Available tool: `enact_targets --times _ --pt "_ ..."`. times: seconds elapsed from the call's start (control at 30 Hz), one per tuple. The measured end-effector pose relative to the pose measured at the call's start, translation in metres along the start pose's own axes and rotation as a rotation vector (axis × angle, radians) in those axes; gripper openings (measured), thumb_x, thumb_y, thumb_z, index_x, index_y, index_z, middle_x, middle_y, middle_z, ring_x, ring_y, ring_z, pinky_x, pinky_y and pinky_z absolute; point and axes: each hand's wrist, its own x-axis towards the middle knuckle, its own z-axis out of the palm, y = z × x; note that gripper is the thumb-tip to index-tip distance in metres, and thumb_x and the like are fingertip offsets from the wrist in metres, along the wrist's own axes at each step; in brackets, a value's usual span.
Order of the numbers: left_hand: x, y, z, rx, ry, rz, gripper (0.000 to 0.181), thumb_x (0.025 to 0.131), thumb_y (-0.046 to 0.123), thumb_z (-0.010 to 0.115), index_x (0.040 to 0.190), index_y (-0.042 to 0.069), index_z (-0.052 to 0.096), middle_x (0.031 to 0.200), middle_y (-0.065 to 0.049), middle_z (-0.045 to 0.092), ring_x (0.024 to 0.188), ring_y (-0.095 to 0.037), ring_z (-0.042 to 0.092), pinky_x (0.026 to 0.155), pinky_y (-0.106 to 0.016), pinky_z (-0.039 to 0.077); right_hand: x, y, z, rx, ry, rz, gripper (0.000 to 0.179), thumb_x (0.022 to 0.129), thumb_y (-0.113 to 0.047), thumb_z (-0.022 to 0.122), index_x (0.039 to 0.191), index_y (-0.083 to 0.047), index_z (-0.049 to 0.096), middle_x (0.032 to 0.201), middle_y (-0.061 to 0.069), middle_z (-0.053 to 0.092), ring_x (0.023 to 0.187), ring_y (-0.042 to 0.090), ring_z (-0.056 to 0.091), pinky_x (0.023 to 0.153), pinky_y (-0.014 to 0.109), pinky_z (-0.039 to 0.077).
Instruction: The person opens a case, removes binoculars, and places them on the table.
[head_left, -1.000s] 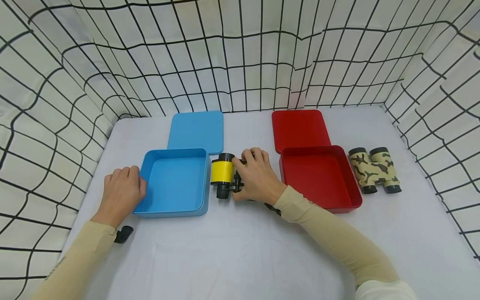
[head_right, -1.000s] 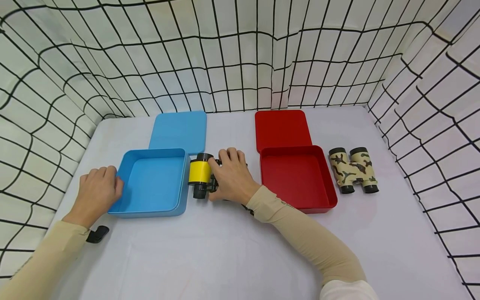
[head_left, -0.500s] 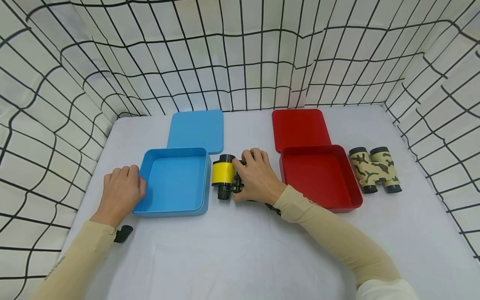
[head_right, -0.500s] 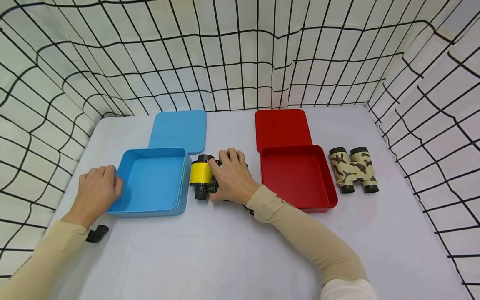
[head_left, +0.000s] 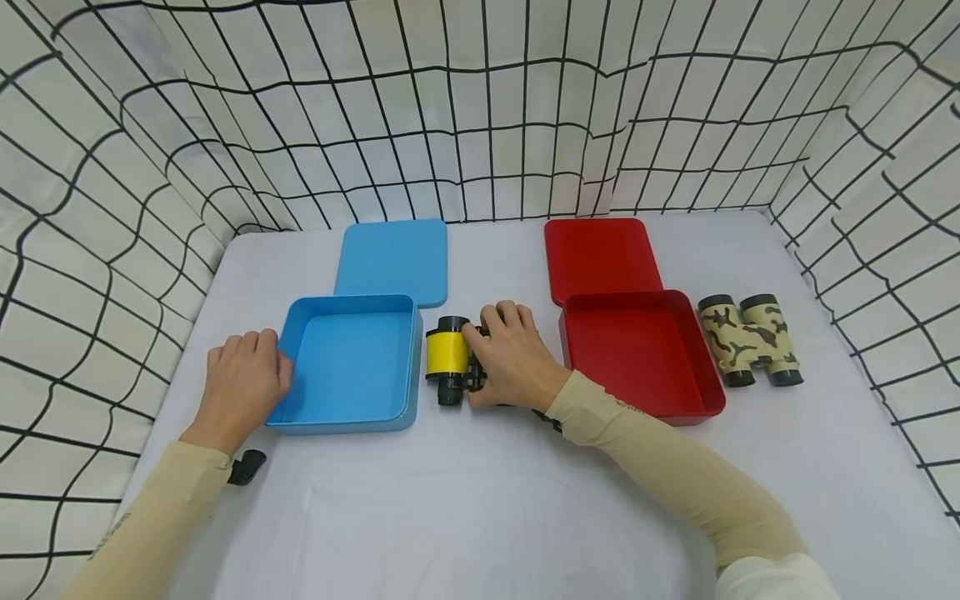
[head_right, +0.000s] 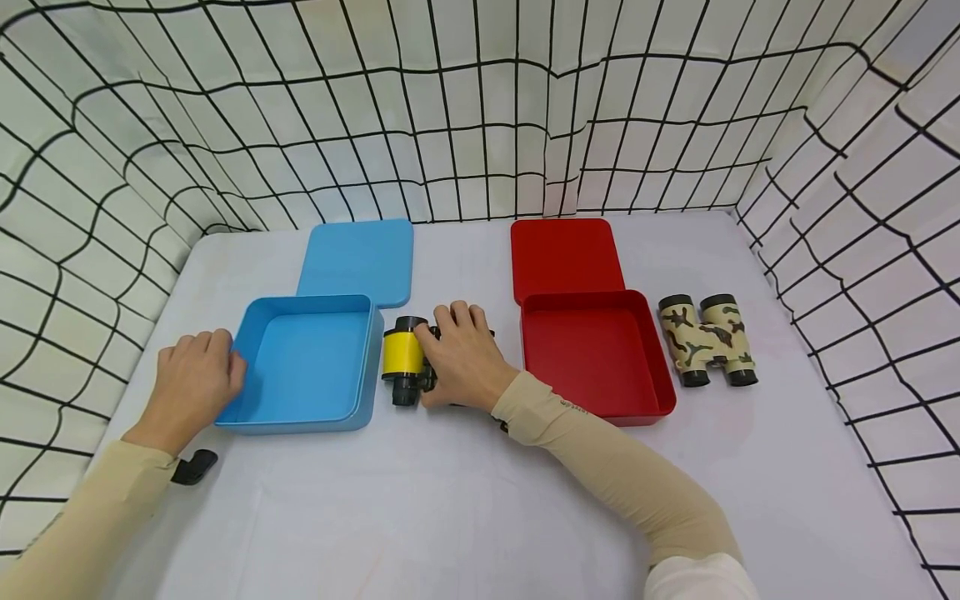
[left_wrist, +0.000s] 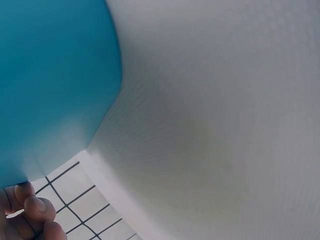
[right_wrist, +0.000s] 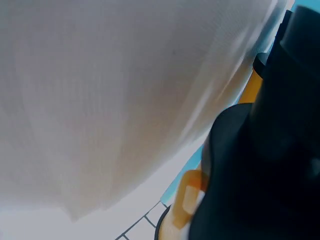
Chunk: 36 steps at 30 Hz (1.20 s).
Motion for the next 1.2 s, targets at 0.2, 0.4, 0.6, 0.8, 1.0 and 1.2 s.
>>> enact_targets --times 0.2,0.4,0.6,0.8,1.0,1.2 --pt "0.0001 -0.0004 -0.0005 -0.001 0.003 0.004 0.016 0.095 0.009 0.054 0.084 -0.001 0.049 0.072 -0.018 0.051 0.069 -0.036 0.047 0.066 -0.048 0.034 0.0002 -0.0002 0.0019 -0.01 0.0 -0.012 0.082 0.067 -0.064 0.085 0.128 -0.017 0.058 0.119 0.011 0.055 0.123 0.032 0.045 0.105 0.051 0.042" --pt "-0.0003 -0.0008 -0.0012 -0.002 0.0 0.001 0.016 0.096 0.009 0.054 0.085 -0.002 0.049 0.073 -0.018 0.051 0.07 -0.036 0.048 0.066 -0.048 0.034 0.0009 -0.0009 0.0011 -0.009 -0.026 0.001 0.081 0.068 -0.064 0.084 0.128 -0.016 0.058 0.12 0.012 0.055 0.123 0.032 0.046 0.106 0.052 0.042" --pt "-0.0005 -0.0012 -0.0008 0.0 0.002 0.002 0.016 0.096 0.009 0.055 0.085 -0.002 0.05 0.073 -0.018 0.052 0.071 -0.036 0.048 0.066 -0.048 0.034 0.0015 -0.0011 0.001 -0.009 -0.055 0.012 0.081 0.069 -0.064 0.084 0.128 -0.016 0.057 0.12 0.013 0.055 0.124 0.033 0.046 0.106 0.051 0.043" --pt "-0.0002 -0.0017 -0.0003 -0.001 0.013 0.009 0.016 0.095 0.009 0.055 0.084 -0.002 0.049 0.072 -0.018 0.051 0.069 -0.036 0.047 0.065 -0.048 0.034 0.0024 -0.0005 0.002 -0.008 -0.084 0.03 0.081 0.069 -0.064 0.083 0.129 -0.017 0.056 0.122 0.013 0.055 0.123 0.032 0.046 0.104 0.05 0.044" --pt "-0.0002 -0.0006 -0.0007 -0.002 0.01 0.005 0.016 0.095 0.009 0.054 0.084 -0.002 0.049 0.072 -0.018 0.051 0.069 -0.036 0.048 0.065 -0.048 0.034 0.0022 -0.0003 0.002 0.013 -0.113 0.045 0.083 0.069 -0.062 0.084 0.132 -0.016 0.055 0.123 0.013 0.055 0.124 0.033 0.046 0.105 0.051 0.044" --pt "-0.0003 -0.0003 -0.0011 -0.01 -0.004 -0.004 0.016 0.096 0.009 0.054 0.086 -0.002 0.05 0.074 -0.019 0.053 0.071 -0.036 0.048 0.067 -0.048 0.035 0.0021 -0.0005 0.002 0.022 -0.115 0.049 0.083 0.069 -0.061 0.085 0.133 -0.016 0.054 0.123 0.014 0.055 0.124 0.033 0.045 0.105 0.052 0.044"
